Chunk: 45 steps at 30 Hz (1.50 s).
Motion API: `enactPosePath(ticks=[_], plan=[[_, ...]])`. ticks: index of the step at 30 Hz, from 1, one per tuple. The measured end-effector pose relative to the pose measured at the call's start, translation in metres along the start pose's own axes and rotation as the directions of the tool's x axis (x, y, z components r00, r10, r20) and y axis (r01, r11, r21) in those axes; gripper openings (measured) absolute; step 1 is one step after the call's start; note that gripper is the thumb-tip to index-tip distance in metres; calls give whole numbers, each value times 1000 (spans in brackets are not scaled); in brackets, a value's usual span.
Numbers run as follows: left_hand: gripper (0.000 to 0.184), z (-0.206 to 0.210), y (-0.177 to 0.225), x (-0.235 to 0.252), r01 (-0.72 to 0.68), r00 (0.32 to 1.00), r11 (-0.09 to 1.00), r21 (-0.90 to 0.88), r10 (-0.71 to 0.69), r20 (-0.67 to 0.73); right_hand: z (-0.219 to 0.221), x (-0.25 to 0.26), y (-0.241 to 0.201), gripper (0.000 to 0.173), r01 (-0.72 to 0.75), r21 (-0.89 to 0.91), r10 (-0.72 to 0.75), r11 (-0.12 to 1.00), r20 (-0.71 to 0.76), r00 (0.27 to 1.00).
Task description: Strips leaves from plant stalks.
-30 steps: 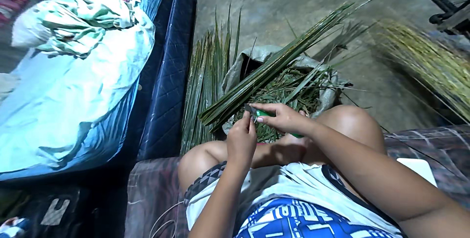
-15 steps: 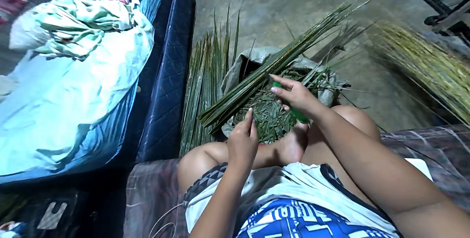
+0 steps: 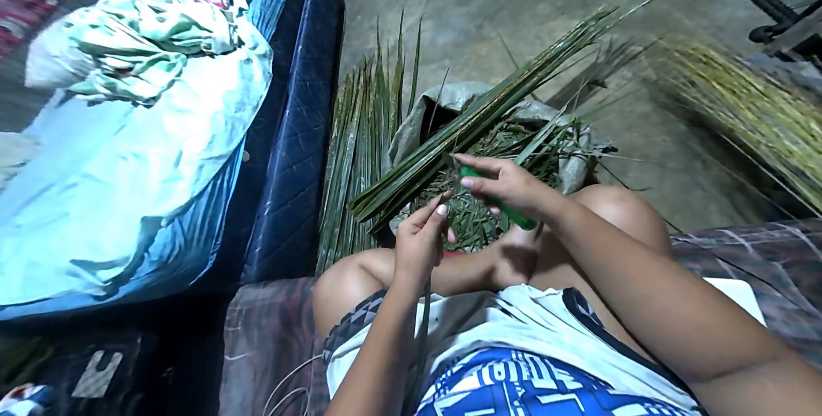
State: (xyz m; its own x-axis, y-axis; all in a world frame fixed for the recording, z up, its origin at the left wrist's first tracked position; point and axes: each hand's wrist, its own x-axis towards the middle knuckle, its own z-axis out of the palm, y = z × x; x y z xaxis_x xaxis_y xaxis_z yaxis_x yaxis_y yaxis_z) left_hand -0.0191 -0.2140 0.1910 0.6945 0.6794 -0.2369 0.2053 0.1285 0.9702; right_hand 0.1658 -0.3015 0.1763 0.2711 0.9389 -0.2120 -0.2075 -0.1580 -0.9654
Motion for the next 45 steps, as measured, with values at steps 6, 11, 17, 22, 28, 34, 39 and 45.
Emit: enactPosePath(ticks=[6, 11, 17, 22, 28, 34, 39, 45], plan=[[32, 6, -3, -1, -37, 995, 982, 184, 52, -82, -14, -2, -1, 54, 42, 6, -42, 999, -72, 997], [34, 8, -14, -1, -160, 940, 698, 698, 323, -108, 14, -8, 1, 55, -102, -129, 127, 986, 201, 971], [36, 13, -13, -6, -126, 926, 515, 848, 369, -86, 20, -5, 0, 51, -139, -152, 165, 979, 178, 970], [35, 14, -12, -6, -118, 927, 486, 866, 368, -80, 18, -5, -1, 52, -112, -301, 165, 947, 156, 974], [36, 13, -13, -5, -129, 931, 518, 846, 357, -77, 14, -7, -1, 54, -102, -276, 159, 956, 194, 968], [39, 13, -11, -7, -141, 930, 513, 846, 361, -64, 10, -4, 1, 52, -124, -148, 152, 981, 196, 969], [40, 14, -9, -7, -135, 932, 505, 853, 356, -64, 7, -4, 3, 52, -148, -17, 148, 989, 176, 973], [40, 17, -9, -9, -154, 928, 490, 858, 371, -45, 2, 0, -2, 52, -144, -30, 145, 989, 53, 988]])
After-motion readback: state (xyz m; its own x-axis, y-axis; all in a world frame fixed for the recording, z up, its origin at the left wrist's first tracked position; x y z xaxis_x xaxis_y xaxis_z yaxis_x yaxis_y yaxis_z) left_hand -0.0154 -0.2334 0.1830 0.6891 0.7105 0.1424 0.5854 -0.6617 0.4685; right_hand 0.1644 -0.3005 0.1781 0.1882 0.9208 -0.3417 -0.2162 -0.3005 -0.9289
